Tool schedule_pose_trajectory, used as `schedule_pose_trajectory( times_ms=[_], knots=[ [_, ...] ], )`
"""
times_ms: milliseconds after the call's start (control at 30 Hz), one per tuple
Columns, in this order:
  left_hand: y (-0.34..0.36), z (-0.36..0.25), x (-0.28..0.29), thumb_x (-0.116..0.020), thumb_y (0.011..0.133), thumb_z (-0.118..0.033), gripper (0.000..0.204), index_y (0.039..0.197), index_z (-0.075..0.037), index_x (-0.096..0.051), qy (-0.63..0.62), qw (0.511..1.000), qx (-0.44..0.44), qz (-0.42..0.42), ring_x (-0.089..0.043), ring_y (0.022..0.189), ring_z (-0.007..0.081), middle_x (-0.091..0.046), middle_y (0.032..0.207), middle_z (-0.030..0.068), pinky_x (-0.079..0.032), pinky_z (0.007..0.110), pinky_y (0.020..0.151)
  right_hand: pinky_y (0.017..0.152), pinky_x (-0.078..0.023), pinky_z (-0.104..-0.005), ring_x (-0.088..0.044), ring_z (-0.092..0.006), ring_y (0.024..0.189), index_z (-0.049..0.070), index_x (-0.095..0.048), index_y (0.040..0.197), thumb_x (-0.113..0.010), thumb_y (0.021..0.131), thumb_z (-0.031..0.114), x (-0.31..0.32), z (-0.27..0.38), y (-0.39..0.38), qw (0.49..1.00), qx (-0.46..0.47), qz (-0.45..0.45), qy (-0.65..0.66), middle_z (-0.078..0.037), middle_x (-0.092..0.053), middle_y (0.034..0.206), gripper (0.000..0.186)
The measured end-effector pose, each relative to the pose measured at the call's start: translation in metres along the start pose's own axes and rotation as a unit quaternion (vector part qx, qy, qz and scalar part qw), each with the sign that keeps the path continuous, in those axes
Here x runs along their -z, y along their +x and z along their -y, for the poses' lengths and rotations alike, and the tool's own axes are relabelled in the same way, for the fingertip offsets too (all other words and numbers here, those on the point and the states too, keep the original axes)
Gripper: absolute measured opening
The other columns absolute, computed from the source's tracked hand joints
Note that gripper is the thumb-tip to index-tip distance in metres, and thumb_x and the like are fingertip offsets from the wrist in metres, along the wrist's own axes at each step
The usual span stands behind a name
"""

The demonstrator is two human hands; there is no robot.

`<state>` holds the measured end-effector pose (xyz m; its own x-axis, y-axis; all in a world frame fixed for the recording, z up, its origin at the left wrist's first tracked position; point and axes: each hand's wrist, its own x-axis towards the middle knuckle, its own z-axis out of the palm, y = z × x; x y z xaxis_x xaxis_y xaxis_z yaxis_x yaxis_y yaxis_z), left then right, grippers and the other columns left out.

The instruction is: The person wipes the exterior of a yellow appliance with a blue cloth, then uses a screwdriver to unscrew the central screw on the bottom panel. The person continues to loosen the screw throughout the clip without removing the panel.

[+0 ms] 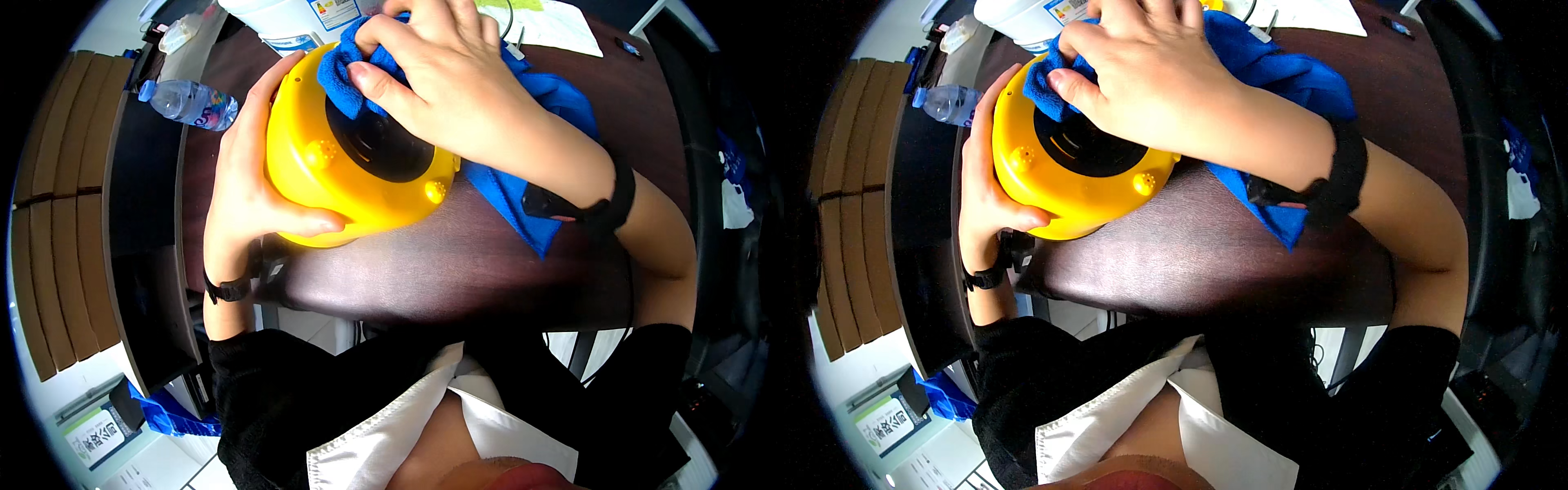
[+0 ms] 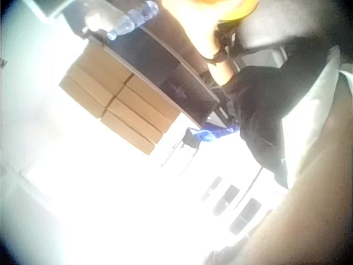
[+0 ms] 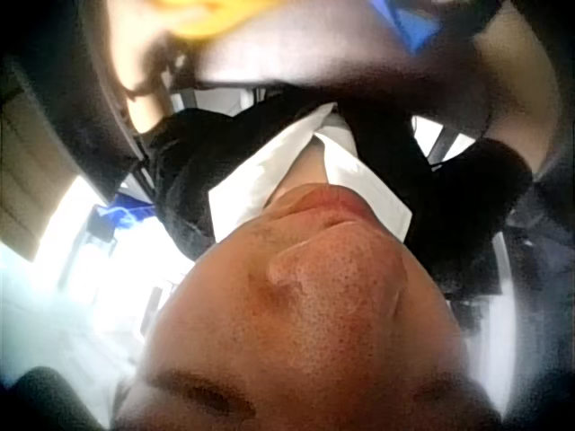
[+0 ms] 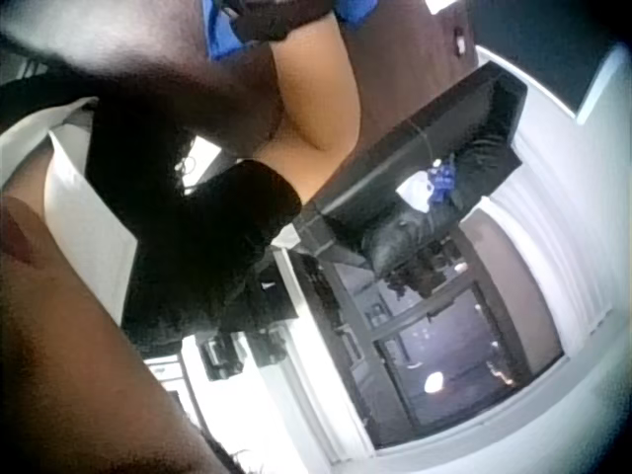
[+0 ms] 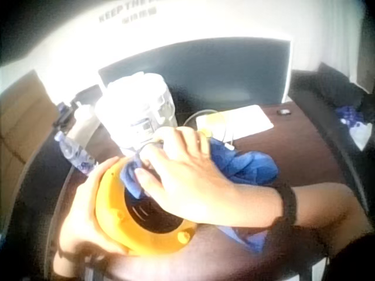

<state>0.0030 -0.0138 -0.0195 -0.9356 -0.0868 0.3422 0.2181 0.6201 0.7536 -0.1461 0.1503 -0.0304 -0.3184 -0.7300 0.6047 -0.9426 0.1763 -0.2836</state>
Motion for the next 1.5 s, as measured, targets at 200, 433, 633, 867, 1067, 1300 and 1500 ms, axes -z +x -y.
schedule_pose_trajectory(
  times_ms=[200, 433, 633, 867, 1067, 1300, 1500],
  knots=[
    [0.003, -0.004, 0.002, -0.085, 0.046, -0.057, 0.116, 0.138, -0.003, -0.039, 0.05, 0.998, -0.035, 0.02, -0.058, 0.114, 0.0321, -0.055, 0.127, 0.0188, -0.047, 0.041, 0.098, 0.084, -0.05, -0.0307, -0.059, -0.0228, 0.098, 0.005, -0.054, 0.108, -0.064, 0.089, 0.038, 0.008, 0.01, -0.007, 0.97, -0.171, 0.087, 0.149, -0.013, -0.054, 0.102, 0.04],
    [0.002, -0.009, 0.001, -0.085, 0.044, -0.057, 0.116, 0.136, -0.002, -0.042, 0.094, 0.995, -0.042, 0.01, -0.059, 0.112, 0.0335, -0.058, 0.122, 0.0188, -0.047, 0.042, 0.097, 0.082, -0.049, -0.0299, -0.059, -0.0224, 0.091, 0.004, -0.053, 0.104, -0.071, 0.082, 0.023, 0.013, 0.005, -0.009, 0.913, -0.183, 0.081, 0.357, -0.008, -0.054, 0.098, 0.034],
    [-0.003, -0.01, 0.001, -0.085, 0.046, -0.058, 0.116, 0.137, -0.003, -0.041, 0.059, 0.998, 0.004, 0.005, -0.059, 0.112, 0.0321, -0.058, 0.122, 0.0179, -0.047, 0.041, 0.097, 0.086, -0.048, -0.0338, -0.057, -0.0276, 0.098, 0.004, -0.052, 0.11, -0.071, 0.079, 0.018, 0.007, 0.004, 0.002, 0.96, 0.113, -0.025, 0.256, -0.012, -0.054, 0.103, 0.039],
    [0.001, -0.002, 0.0, -0.084, 0.047, -0.057, 0.115, 0.139, -0.003, -0.04, 0.041, 0.999, -0.019, 0.005, -0.058, 0.114, 0.0322, -0.056, 0.127, 0.0184, -0.047, 0.041, 0.097, 0.083, -0.047, -0.035, -0.052, -0.026, 0.096, 0.005, -0.054, 0.107, -0.072, 0.071, 0.015, 0.014, -0.025, -0.015, 0.956, 0.163, 0.162, 0.181, -0.01, -0.049, 0.102, 0.042],
    [0.006, -0.008, -0.001, -0.084, 0.047, -0.057, 0.115, 0.138, -0.002, -0.04, 0.088, 0.994, -0.05, 0.028, -0.059, 0.113, 0.0341, -0.057, 0.125, 0.0202, -0.048, 0.041, 0.096, 0.079, -0.046, -0.0336, -0.05, -0.0244, 0.091, 0.004, -0.054, 0.099, -0.072, 0.066, 0.013, 0.031, -0.033, -0.041, 0.943, 0.137, 0.238, 0.186, -0.009, -0.046, 0.094, 0.039],
    [0.007, -0.017, -0.004, -0.085, 0.047, -0.057, 0.115, 0.137, -0.001, -0.041, 0.107, 0.993, -0.048, 0.029, -0.059, 0.111, 0.0357, -0.057, 0.124, 0.0211, -0.047, 0.042, 0.096, 0.075, -0.045, -0.0341, -0.05, -0.0234, 0.086, 0.006, -0.048, 0.095, -0.071, 0.073, 0.01, 0.017, 0.0, -0.025, 0.926, 0.132, 0.052, 0.349, -0.008, -0.044, 0.093, 0.032],
    [0.001, -0.015, -0.002, -0.085, 0.047, -0.056, 0.114, 0.137, -0.001, -0.042, 0.107, 0.993, -0.032, 0.034, -0.059, 0.111, 0.0358, -0.057, 0.123, 0.0209, -0.046, 0.042, 0.096, 0.076, -0.046, -0.0312, -0.052, -0.0237, 0.087, 0.008, -0.049, 0.096, -0.074, 0.068, 0.008, 0.02, -0.004, -0.004, 0.931, 0.218, 0.031, 0.29, -0.007, -0.046, 0.093, 0.037]
  ],
)
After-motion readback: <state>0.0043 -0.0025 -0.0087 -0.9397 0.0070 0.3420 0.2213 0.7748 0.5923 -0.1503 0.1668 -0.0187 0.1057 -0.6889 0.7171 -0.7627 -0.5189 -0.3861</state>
